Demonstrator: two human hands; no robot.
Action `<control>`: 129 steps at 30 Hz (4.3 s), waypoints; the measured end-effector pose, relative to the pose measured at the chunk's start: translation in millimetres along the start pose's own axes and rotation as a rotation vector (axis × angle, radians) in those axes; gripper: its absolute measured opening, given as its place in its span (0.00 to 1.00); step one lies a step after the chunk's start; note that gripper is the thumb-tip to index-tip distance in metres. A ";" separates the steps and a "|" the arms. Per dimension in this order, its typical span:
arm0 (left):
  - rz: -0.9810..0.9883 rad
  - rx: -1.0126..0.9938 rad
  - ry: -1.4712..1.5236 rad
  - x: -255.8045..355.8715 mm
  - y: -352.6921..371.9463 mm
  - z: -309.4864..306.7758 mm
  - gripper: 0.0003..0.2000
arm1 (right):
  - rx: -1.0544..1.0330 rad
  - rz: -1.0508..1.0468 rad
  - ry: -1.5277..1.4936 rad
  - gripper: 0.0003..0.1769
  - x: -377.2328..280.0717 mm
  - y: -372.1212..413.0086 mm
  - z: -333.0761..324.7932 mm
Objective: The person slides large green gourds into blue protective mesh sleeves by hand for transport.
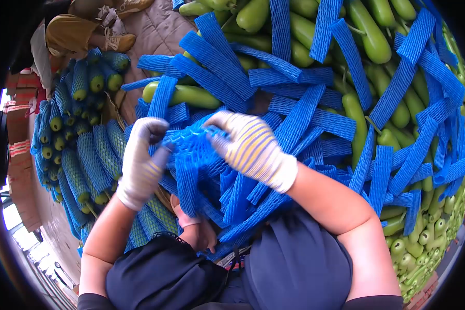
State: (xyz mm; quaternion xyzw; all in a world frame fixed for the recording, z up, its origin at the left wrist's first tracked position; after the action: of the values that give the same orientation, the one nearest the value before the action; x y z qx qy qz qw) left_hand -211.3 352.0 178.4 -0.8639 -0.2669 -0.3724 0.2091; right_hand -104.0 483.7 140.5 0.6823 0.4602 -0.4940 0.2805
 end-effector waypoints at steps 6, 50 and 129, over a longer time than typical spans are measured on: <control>0.615 -0.220 -0.067 95.6 26.1 33.4 0.17 | -0.022 0.024 0.008 0.12 -4.1 -5.0 19.8; -0.134 -0.098 0.019 -145.2 -22.4 15.3 0.29 | -0.258 0.036 0.040 0.15 37.0 -83.8 89.7; -0.974 -0.121 1.149 -36.3 75.3 37.7 0.34 | 0.353 0.275 -0.420 0.19 94.1 -47.1 -4.5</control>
State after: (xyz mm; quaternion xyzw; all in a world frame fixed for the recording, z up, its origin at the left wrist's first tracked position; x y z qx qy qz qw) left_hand -165.9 304.1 114.7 -0.3283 -0.4468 -0.8285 0.0793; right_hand -136.4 540.2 57.8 0.6592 0.2024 -0.6540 0.3111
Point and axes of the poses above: each hand's wrist, its own y-axis away from the middle knuckle, its own z-axis out of the palm, x = y × z, the point moved 10 cm from there along -y, towards the middle knuckle, and after that the axes turned 4 degrees about x, right-handed, at the moved point
